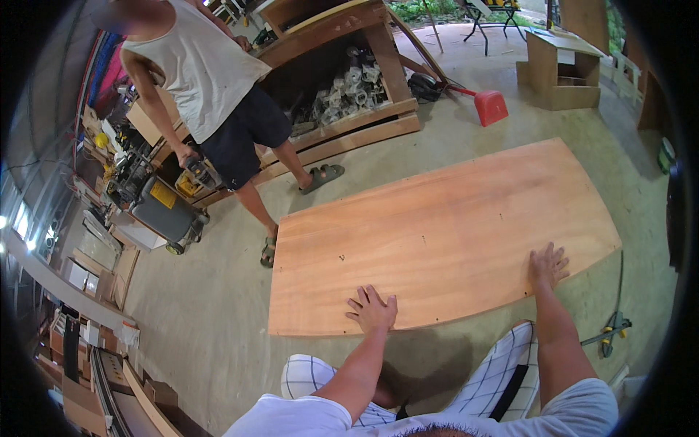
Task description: The person sits on the floor and uses a hammer to tap nails into a large wooden panel while a coworker uses a power drill to fasten screws. The person repositions the panel and continues hammering as the coworker drills additional fasteners.
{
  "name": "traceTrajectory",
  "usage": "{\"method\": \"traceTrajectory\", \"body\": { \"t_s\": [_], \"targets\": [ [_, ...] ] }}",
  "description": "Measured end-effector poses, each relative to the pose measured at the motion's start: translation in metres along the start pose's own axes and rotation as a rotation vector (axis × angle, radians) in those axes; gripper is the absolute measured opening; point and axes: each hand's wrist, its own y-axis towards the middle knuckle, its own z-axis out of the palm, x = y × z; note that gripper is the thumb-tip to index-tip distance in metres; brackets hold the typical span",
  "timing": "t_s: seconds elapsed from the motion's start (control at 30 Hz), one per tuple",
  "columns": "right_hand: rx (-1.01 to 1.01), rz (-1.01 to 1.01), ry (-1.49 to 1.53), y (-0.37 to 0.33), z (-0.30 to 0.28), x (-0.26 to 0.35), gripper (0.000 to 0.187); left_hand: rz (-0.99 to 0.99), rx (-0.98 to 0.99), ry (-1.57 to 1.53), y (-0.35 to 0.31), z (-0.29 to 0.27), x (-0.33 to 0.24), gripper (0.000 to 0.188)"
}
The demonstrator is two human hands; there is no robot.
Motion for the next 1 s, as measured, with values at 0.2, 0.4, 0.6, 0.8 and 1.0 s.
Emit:
{"method": "traceTrajectory", "body": {
  "t_s": [0.2, 0.4, 0.6, 0.8, 1.0],
  "targets": [
    [-0.031, -0.007, -0.010, 0.004, 0.003, 0.001, 0.079, 0.021, -0.032, 0.007, 0.001, 0.001, 0.000, 0.088],
    [-0.077, -0.031, -0.044, 0.005, 0.012, 0.000, 0.077, 0.015, -0.038, 0.002, 0.003, 0.003, 0.001, 0.086],
    [-0.123, -0.055, -0.072, 0.019, 0.030, -0.001, 0.079, 0.000, -0.034, 0.017, 0.007, 0.006, 0.001, 0.087],
    [-0.135, -0.039, -0.054, 0.030, 0.039, -0.004, 0.079, -0.015, -0.012, 0.043, 0.008, 0.007, 0.001, 0.087],
    [-0.115, -0.021, -0.065, 0.029, 0.037, -0.001, 0.079, -0.017, 0.003, 0.045, 0.009, 0.008, 0.001, 0.087]
  ]
}}
